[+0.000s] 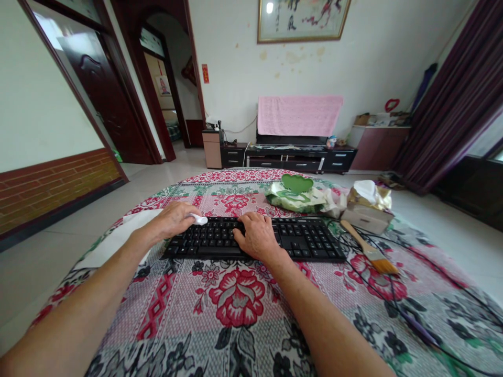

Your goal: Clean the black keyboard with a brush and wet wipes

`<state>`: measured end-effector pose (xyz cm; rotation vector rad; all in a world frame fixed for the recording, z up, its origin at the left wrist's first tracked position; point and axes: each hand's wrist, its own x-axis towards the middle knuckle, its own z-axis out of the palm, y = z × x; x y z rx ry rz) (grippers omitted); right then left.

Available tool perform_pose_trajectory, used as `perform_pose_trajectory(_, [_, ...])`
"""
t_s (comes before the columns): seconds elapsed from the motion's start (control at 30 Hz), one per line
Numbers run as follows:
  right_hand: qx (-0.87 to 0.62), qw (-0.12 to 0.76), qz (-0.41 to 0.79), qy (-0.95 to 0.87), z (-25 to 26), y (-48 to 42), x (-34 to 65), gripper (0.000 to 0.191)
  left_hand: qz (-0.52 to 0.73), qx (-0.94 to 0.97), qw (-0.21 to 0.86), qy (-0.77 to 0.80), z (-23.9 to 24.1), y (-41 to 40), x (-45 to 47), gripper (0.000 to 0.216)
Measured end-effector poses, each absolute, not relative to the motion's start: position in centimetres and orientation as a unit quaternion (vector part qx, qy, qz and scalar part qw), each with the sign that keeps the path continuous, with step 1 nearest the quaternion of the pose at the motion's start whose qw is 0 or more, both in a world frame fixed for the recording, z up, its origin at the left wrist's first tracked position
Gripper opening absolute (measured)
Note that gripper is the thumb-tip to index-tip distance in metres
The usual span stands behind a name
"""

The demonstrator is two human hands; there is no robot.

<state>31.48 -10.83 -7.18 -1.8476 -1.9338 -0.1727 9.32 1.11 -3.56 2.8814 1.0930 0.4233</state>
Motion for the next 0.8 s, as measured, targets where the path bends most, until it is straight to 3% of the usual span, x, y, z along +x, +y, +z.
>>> perform_pose_trajectory(0.37, [-0.67,0.229,-0.065,-0.703,-7.3,-10.9,31.5,0.029,0.109,0.933,0.021,0.341,-3.7,1.6,8.5,0.032])
perform_pose_trajectory(0.6, [-0.67,0.23,-0.066,-0.703,-7.4,-10.9,31.6,0.029,0.143,0.948,0.089,0.272,-4.5,-0.7,11.3,0.029])
perform_pose_trajectory(0.8, [-0.671,0.23,-0.067,-0.702,-7.4,-10.9,31.6,0.029,0.111,0.937,0.009,0.332,-4.7,0.5,9.8,0.028])
